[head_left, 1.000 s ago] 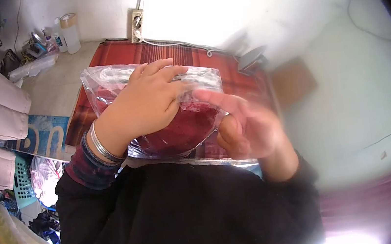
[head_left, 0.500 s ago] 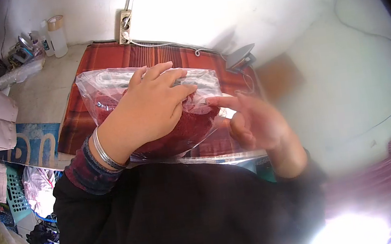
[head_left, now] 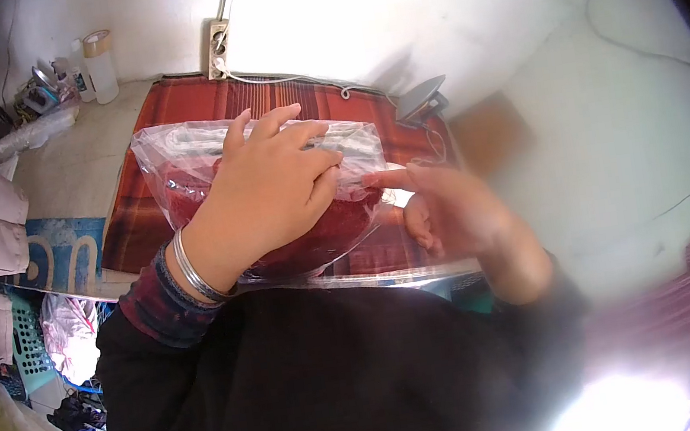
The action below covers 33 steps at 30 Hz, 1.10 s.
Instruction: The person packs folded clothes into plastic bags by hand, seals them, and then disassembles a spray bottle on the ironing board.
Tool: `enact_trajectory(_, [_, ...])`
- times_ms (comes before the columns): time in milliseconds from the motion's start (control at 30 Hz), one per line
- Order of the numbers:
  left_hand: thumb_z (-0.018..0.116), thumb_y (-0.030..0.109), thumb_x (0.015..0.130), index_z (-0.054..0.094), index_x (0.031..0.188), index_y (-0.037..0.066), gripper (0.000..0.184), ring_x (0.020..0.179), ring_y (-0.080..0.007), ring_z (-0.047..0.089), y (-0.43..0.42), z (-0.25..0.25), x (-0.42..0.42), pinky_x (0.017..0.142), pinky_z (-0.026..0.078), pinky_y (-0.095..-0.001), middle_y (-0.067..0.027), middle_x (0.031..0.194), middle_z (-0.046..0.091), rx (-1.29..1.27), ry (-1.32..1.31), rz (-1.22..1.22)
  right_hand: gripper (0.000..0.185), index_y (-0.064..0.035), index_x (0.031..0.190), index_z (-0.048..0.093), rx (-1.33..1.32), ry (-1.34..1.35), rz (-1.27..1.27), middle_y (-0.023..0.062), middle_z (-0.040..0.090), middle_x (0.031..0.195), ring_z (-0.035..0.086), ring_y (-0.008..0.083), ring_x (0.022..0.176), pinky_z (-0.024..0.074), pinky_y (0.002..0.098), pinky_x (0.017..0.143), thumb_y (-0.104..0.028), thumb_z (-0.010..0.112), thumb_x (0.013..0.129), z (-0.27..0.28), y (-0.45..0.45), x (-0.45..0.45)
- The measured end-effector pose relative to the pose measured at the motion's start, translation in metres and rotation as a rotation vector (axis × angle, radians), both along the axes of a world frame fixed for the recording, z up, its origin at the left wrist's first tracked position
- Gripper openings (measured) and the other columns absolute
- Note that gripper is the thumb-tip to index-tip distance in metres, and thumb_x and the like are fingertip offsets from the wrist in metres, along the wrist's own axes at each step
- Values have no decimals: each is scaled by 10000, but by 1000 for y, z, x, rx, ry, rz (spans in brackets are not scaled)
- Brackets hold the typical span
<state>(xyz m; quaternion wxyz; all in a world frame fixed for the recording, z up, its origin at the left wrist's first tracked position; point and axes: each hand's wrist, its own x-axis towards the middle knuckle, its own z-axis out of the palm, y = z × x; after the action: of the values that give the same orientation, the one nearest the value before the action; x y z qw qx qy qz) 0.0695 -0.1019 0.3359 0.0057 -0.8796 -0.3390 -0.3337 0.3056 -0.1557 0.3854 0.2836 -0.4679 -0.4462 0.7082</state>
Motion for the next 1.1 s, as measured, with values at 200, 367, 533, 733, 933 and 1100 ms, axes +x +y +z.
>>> enact_trajectory(200, [629, 317, 844, 720, 989, 155, 236, 1257, -286, 445, -6, -2, 7, 1054, 264, -569, -45, 1220, 601, 12, -14, 85, 480, -30, 1284, 539, 179, -298, 21, 50, 582, 589, 536, 90, 468, 431, 197, 457, -384, 368, 1010, 5, -5, -10])
enact_trajectory(367, [651, 322, 825, 719, 998, 160, 246, 1252, -278, 452, -7, -4, 8, 1053, 268, -566, -42, 1221, 600, 8, -20, 95, 410, -23, 1051, 671, 616, -791, 4, 107, 587, 599, 601, 178, 551, 473, 325, 546, -360, 446, 985, 0, -5, -18])
enact_trajectory(533, [649, 308, 823, 717, 1008, 160, 246, 1254, -279, 451, -7, -3, 9, 1050, 273, -562, -43, 1219, 599, 2, -7, 108, 318, -21, 967, 672, 951, -1006, -130, 147, 602, 649, 608, 286, 618, 487, 378, 620, -312, 555, 920, -1, -13, -25])
enact_trajectory(733, [638, 281, 828, 716, 1010, 158, 233, 1253, -289, 451, -6, -6, 8, 1048, 273, -550, -55, 1221, 596, 7, -38, 95, 363, -116, 1121, 635, 1588, -1248, 15, 150, 605, 1030, 591, 304, 954, 477, 413, 773, -315, 662, 818, -14, -4, -17])
enact_trajectory(933, [625, 266, 830, 717, 1018, 158, 235, 1250, -306, 452, -9, -6, 9, 1051, 262, -543, -57, 1231, 594, 36, -19, 129, 424, -135, 1179, 607, 1481, -1145, 122, 160, 518, 1246, 505, 354, 1139, 440, 472, 895, -328, 667, 806, -30, -4, -3])
enact_trajectory(1100, [623, 254, 818, 711, 1039, 161, 255, 1267, -311, 438, -7, -8, 11, 1047, 263, -554, -52, 1257, 585, 14, -8, 164, 417, -118, 1156, 622, 1506, -1045, 63, 180, 513, 1267, 493, 370, 1174, 430, 460, 944, -333, 673, 803, -36, 2, -6])
